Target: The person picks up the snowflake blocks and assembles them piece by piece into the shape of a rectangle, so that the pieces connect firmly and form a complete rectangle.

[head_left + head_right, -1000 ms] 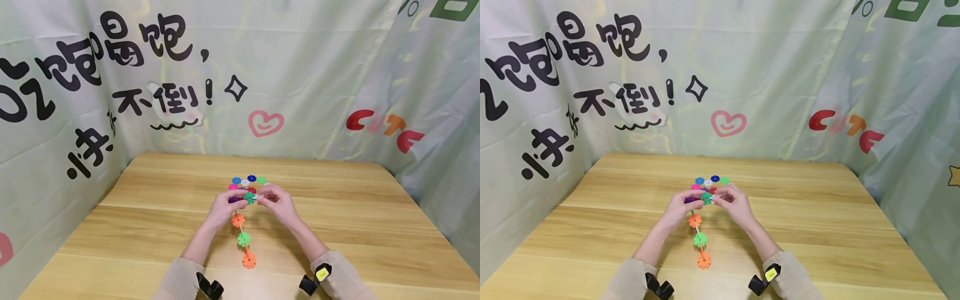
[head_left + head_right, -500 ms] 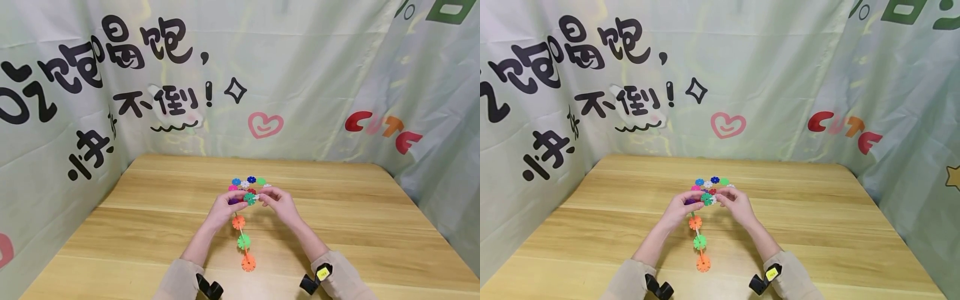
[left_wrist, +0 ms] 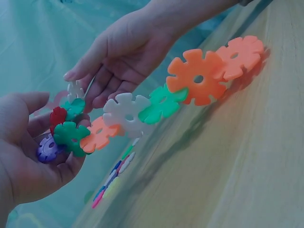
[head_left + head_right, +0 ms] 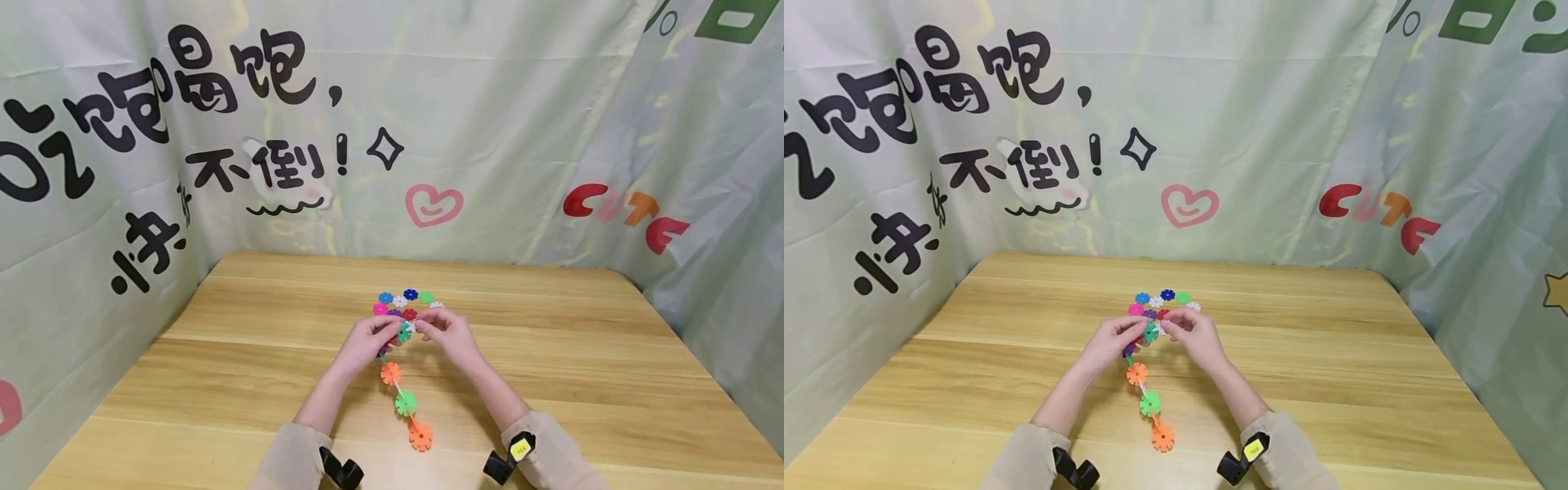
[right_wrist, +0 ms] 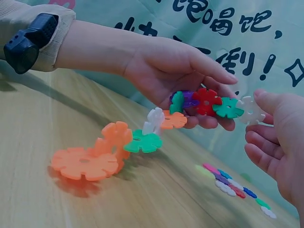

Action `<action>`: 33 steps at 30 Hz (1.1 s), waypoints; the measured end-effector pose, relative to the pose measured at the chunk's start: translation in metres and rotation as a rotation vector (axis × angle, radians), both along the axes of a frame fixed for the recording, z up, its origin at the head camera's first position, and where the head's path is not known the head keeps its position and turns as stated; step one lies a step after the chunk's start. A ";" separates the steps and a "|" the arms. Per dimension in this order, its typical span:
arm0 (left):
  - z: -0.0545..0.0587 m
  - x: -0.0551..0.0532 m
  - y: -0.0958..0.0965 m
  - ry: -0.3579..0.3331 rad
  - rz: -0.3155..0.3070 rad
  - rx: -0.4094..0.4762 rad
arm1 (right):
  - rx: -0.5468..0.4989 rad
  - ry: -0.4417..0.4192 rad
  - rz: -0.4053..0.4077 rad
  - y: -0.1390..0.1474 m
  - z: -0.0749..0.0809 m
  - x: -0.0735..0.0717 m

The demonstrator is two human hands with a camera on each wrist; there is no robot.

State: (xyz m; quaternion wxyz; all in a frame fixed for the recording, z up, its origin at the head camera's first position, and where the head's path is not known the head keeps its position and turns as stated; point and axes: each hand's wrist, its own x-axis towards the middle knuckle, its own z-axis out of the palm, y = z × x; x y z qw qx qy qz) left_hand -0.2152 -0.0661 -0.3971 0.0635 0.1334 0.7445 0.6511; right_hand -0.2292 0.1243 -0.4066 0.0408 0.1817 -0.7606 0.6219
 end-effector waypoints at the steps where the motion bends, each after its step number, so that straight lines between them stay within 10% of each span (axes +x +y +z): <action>1: 0.000 0.000 0.000 0.008 -0.008 -0.004 | 0.000 -0.002 0.003 -0.001 0.000 0.000; 14: -0.001 -0.003 0.003 0.029 -0.015 -0.031 | -0.012 -0.054 0.034 -0.007 0.007 0.005; 20: 0.021 0.012 0.004 0.030 -0.015 -0.044 | 0.048 -0.056 -0.002 -0.011 0.027 0.019; 33: 0.027 0.016 -0.003 -0.016 -0.004 -0.005 | 0.067 -0.232 -0.127 0.004 -0.010 -0.028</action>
